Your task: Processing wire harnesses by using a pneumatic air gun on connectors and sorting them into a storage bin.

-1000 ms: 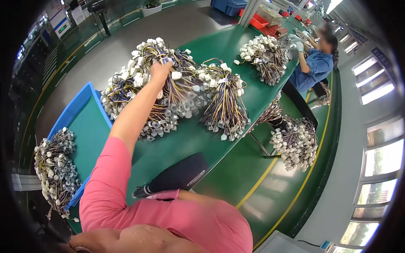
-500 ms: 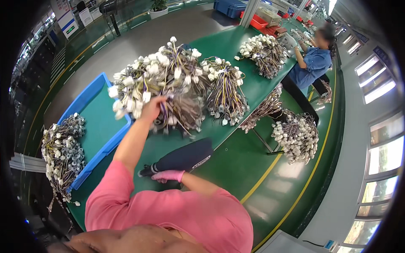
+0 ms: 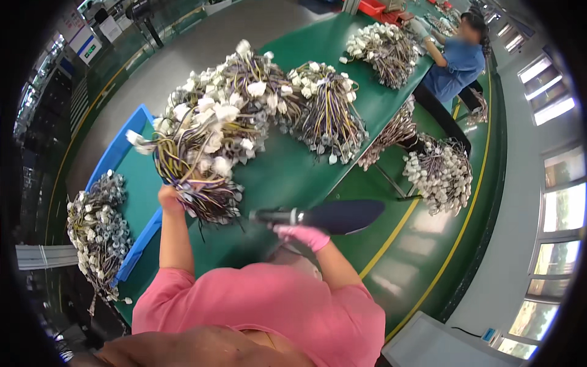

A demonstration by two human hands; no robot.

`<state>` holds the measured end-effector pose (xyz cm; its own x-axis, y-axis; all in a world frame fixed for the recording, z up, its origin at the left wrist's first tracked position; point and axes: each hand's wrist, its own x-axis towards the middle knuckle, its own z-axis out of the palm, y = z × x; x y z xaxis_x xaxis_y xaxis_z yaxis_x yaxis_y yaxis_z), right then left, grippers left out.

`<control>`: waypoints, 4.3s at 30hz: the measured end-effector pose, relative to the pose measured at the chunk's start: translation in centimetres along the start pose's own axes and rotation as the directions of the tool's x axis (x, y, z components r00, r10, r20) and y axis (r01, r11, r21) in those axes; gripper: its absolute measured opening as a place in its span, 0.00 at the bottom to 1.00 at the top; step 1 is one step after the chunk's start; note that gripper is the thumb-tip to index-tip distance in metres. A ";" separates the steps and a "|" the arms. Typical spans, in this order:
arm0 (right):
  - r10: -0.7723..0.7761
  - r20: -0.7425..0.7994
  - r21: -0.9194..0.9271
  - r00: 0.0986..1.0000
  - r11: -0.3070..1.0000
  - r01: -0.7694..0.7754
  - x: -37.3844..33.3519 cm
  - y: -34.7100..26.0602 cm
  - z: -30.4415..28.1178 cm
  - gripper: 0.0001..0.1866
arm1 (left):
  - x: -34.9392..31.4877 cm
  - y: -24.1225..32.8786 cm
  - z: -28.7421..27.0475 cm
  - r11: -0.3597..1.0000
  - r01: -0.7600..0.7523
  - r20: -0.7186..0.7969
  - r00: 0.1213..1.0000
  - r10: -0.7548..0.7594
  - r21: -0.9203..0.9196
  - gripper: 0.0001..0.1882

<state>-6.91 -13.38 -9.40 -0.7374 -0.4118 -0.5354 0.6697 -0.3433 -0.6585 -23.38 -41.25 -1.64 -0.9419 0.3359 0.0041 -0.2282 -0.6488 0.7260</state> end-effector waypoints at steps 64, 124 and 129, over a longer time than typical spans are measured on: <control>0.193 -0.071 -0.688 0.979 0.701 -0.188 4.5 4.1 12.9 0.15 | -24.8 -5.9 -5.5 -0.266 0.165 -0.081 0.951 0.298 0.950 0.26; -0.022 -0.138 -0.665 0.990 0.743 -0.076 13.3 0.3 18.7 0.11 | -18.6 -2.8 -15.4 0.593 0.441 -0.693 0.655 0.301 0.674 0.42; 0.202 0.025 -0.645 0.979 0.752 -0.138 13.5 -0.4 18.5 0.11 | -18.0 -1.8 -15.2 0.940 0.219 -0.617 0.787 -0.011 0.262 0.23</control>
<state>-15.51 -34.48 -6.59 -0.5845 -0.4939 -0.6438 0.5493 0.3432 -0.7619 -9.74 -56.52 -13.44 -0.8908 -0.1494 -0.4291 -0.3559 -0.3577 0.8634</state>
